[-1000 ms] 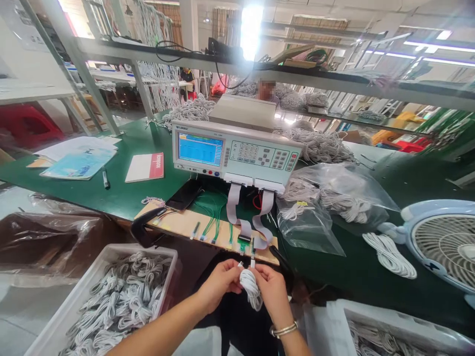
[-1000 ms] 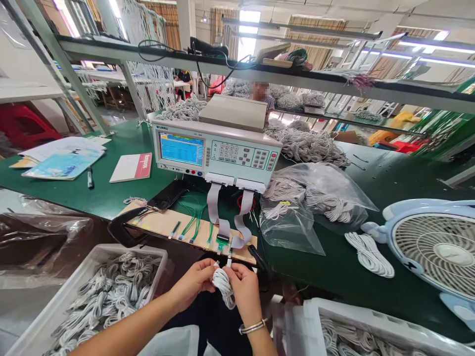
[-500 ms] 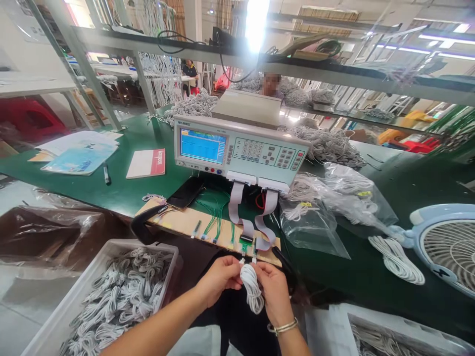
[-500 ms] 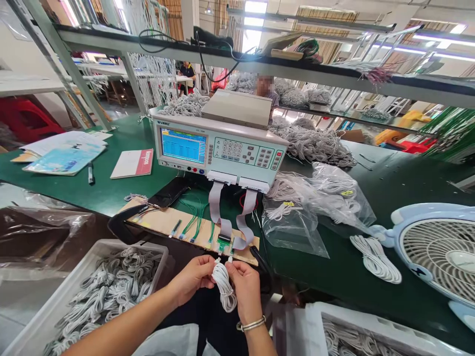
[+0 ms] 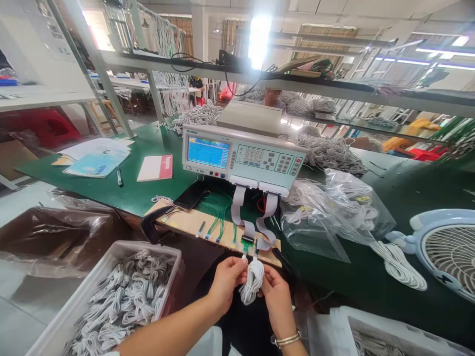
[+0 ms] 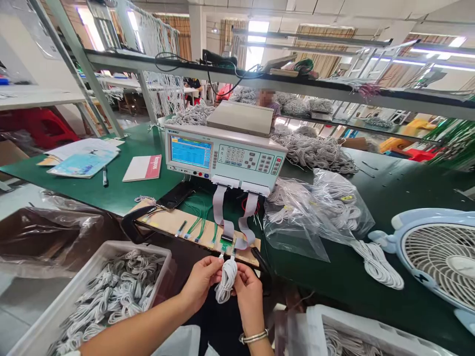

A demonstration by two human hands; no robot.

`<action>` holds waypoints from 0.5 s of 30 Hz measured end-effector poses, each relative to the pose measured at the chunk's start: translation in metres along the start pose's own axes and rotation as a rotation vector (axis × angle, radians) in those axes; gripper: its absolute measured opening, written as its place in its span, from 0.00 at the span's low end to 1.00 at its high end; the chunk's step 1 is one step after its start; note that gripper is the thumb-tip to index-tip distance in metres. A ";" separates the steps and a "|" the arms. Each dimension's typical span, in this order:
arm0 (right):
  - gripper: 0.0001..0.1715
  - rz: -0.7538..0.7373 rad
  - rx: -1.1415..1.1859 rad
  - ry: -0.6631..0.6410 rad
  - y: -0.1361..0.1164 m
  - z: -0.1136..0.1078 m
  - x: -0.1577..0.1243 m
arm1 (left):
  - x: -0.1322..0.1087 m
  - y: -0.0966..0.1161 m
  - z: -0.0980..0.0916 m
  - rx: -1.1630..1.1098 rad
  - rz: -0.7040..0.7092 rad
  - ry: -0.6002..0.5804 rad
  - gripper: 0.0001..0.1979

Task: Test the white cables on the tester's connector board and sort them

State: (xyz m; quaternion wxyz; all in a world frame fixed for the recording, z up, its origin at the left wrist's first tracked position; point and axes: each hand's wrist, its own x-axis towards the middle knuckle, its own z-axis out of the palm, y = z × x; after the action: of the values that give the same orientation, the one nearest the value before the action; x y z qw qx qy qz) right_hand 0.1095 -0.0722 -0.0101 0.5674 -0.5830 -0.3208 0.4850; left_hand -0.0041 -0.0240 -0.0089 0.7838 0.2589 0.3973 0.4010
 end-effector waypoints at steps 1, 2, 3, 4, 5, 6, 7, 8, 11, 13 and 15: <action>0.17 -0.002 0.007 0.009 -0.001 0.002 -0.001 | 0.001 -0.001 -0.001 -0.029 0.000 -0.013 0.14; 0.17 0.006 0.010 0.015 -0.002 0.004 -0.002 | 0.002 0.000 -0.002 -0.046 -0.013 -0.032 0.14; 0.17 0.019 0.011 0.019 -0.003 0.006 -0.002 | 0.003 0.002 -0.004 -0.049 -0.035 -0.056 0.14; 0.18 0.038 0.007 0.020 -0.005 0.008 -0.002 | 0.004 0.005 -0.006 -0.043 -0.063 -0.084 0.15; 0.19 0.061 -0.002 0.021 -0.007 0.009 -0.001 | 0.005 0.009 -0.008 -0.030 -0.094 -0.113 0.16; 0.19 0.085 -0.016 0.020 -0.008 0.010 0.001 | 0.006 0.013 -0.009 -0.019 -0.125 -0.137 0.16; 0.20 0.111 -0.033 0.015 -0.008 0.011 0.003 | 0.007 0.016 -0.010 -0.010 -0.155 -0.152 0.17; 0.22 0.137 -0.051 0.010 -0.007 0.010 0.005 | 0.008 0.018 -0.010 -0.002 -0.182 -0.163 0.18; 0.26 0.194 -0.100 -0.032 0.001 0.008 0.015 | 0.010 0.019 -0.005 0.033 -0.179 -0.155 0.20; 0.30 0.195 -0.131 -0.052 0.010 0.005 0.021 | 0.012 0.016 -0.002 0.082 -0.104 -0.144 0.22; 0.32 0.180 -0.159 -0.057 0.018 0.003 0.026 | 0.015 0.013 0.000 0.124 -0.041 -0.145 0.23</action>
State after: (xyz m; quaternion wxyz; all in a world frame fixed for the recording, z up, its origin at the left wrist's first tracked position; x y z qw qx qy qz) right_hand 0.1117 -0.0502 -0.0324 0.4641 -0.6387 -0.3206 0.5233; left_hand -0.0039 -0.0046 -0.0055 0.8010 0.3272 0.3688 0.3394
